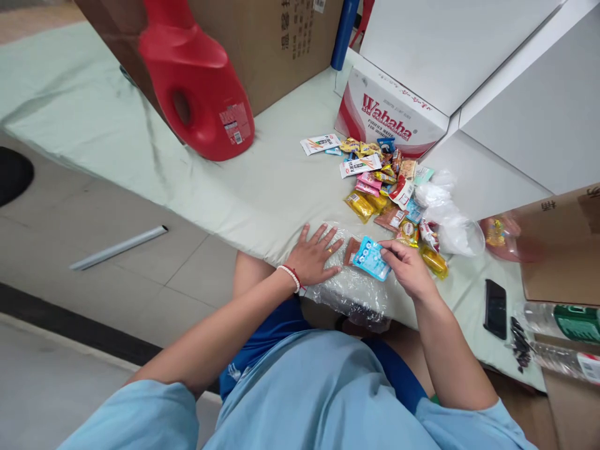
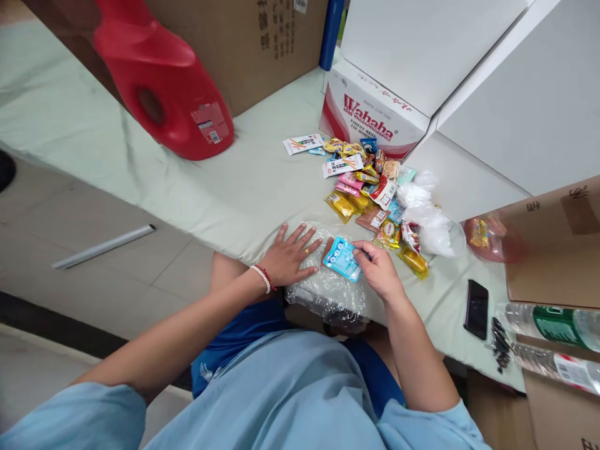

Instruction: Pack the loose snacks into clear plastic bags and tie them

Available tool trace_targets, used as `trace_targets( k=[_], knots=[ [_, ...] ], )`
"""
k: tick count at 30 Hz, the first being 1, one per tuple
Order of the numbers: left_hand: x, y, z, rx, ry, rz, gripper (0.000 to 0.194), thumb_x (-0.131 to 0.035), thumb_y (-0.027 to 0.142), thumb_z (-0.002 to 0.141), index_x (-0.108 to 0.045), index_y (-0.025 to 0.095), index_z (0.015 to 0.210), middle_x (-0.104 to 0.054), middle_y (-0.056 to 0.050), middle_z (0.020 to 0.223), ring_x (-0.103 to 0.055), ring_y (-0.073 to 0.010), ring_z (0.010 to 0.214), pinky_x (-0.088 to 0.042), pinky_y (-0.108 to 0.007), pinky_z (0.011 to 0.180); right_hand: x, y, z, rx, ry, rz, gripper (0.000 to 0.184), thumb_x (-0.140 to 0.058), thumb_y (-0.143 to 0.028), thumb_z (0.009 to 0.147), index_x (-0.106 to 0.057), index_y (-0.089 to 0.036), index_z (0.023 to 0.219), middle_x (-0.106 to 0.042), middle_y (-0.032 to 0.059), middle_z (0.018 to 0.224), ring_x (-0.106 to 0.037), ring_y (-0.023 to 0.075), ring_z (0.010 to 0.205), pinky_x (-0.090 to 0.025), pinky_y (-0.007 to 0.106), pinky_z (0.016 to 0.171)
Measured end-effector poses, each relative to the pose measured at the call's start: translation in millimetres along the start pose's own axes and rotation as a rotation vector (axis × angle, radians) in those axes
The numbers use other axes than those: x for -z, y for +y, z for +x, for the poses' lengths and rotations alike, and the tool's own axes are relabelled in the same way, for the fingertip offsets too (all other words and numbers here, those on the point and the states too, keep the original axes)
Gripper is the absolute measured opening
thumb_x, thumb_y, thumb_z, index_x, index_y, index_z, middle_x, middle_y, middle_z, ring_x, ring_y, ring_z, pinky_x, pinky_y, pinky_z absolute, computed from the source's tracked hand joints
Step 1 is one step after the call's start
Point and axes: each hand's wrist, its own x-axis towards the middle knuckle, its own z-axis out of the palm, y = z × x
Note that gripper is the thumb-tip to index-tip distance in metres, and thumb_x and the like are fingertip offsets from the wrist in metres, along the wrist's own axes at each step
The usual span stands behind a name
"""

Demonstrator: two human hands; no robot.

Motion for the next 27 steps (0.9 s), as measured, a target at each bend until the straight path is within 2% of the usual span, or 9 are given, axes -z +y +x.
trace_targets(
  k=[4, 6, 9, 12, 16, 20, 23, 27],
  knots=[
    [0.5, -0.4, -0.2, -0.004, -0.001, 0.03, 0.075, -0.048, 0.067, 0.096, -0.042, 0.027, 0.158, -0.03, -0.013, 0.171, -0.021, -0.038, 0.159, -0.002, -0.069, 0.125, -12.9, 24.4, 16.0, 0.104, 0.141, -0.304, 0.029, -0.057, -0.037, 0.093, -0.076, -0.017, 0.104, -0.072, 0.0139, 0.108, -0.063, 0.0304, 0.104, -0.048, 0.049, 0.098],
    [-0.3, -0.9, -0.3, -0.007, 0.004, 0.033, 0.075, -0.047, 0.068, 0.096, -0.042, 0.026, 0.158, -0.03, -0.013, 0.17, -0.021, -0.0379, 0.159, -0.002, -0.069, 0.125, -15.5, 29.9, 17.9, 0.186, 0.186, -0.407, 0.032, -0.056, -0.039, 0.096, -0.075, -0.017, 0.11, -0.069, 0.0162, 0.118, -0.059, 0.0326, 0.115, -0.042, 0.054, 0.108],
    [-2.1, -1.7, -0.3, -0.013, 0.009, 0.022, 0.075, -0.047, 0.068, 0.096, -0.042, 0.026, 0.158, -0.031, -0.013, 0.17, -0.021, -0.0376, 0.159, -0.001, -0.068, 0.125, -14.8, 29.5, 16.1, 0.311, 0.102, -0.452, 0.047, -0.062, -0.049, 0.096, -0.066, -0.021, 0.133, -0.062, 0.0154, 0.135, -0.052, 0.0337, 0.128, -0.037, 0.056, 0.114],
    [-3.9, -2.3, -0.1, -0.01, 0.016, 0.009, 0.076, -0.047, 0.068, 0.096, -0.041, 0.027, 0.159, -0.031, -0.012, 0.17, -0.021, -0.0373, 0.159, 0.001, -0.067, 0.125, -14.4, 23.9, 15.7, 0.358, -0.082, -0.534, 0.066, -0.073, -0.053, 0.088, -0.057, -0.023, 0.145, -0.059, 0.0147, 0.141, -0.043, 0.0378, 0.138, -0.038, 0.056, 0.115],
    [-4.2, -2.2, 0.8, 0.0, 0.021, -0.001, 0.082, -0.047, 0.069, 0.095, -0.035, 0.023, 0.162, -0.031, -0.013, 0.17, -0.021, -0.0364, 0.159, 0.004, -0.066, 0.126, -19.5, 14.2, 17.9, 0.334, -0.203, -0.647, 0.069, -0.075, -0.046, 0.087, -0.055, -0.023, 0.148, -0.063, 0.0145, 0.135, -0.041, 0.039, 0.138, -0.039, 0.056, 0.114],
    [-2.6, -1.9, 1.5, 0.006, 0.005, -0.007, 0.084, -0.047, 0.069, 0.095, -0.035, 0.02, 0.162, -0.029, -0.014, 0.171, -0.02, -0.0362, 0.16, 0.005, -0.065, 0.126, -22.8, 8.2, 15.0, 0.362, -0.228, -0.732, 0.078, -0.079, -0.044, 0.084, -0.049, -0.024, 0.154, -0.06, 0.0136, 0.142, -0.039, 0.0395, 0.14, -0.034, 0.057, 0.116],
    [-2.5, -1.8, 1.4, 0.004, -0.003, -0.009, 0.084, -0.047, 0.068, 0.095, -0.036, 0.018, 0.161, -0.029, -0.014, 0.171, -0.02, -0.0363, 0.16, 0.005, -0.065, 0.126, -22.3, 12.4, 10.3, 0.355, -0.223, -0.754, 0.081, -0.078, -0.043, 0.085, -0.044, -0.024, 0.157, -0.06, 0.0142, 0.142, -0.042, 0.0388, 0.138, -0.035, 0.056, 0.115],
    [-3.4, -1.5, 1.0, -0.001, 0.008, -0.013, 0.084, -0.046, 0.069, 0.094, -0.036, 0.019, 0.161, -0.032, -0.014, 0.17, -0.02, -0.0363, 0.16, 0.006, -0.065, 0.126, -25.2, 23.9, 6.5, 0.297, -0.146, -0.715, 0.082, -0.072, -0.042, 0.088, -0.04, -0.015, 0.158, -0.056, 0.0191, 0.145, -0.045, 0.0383, 0.135, -0.039, 0.054, 0.113]
  ],
)
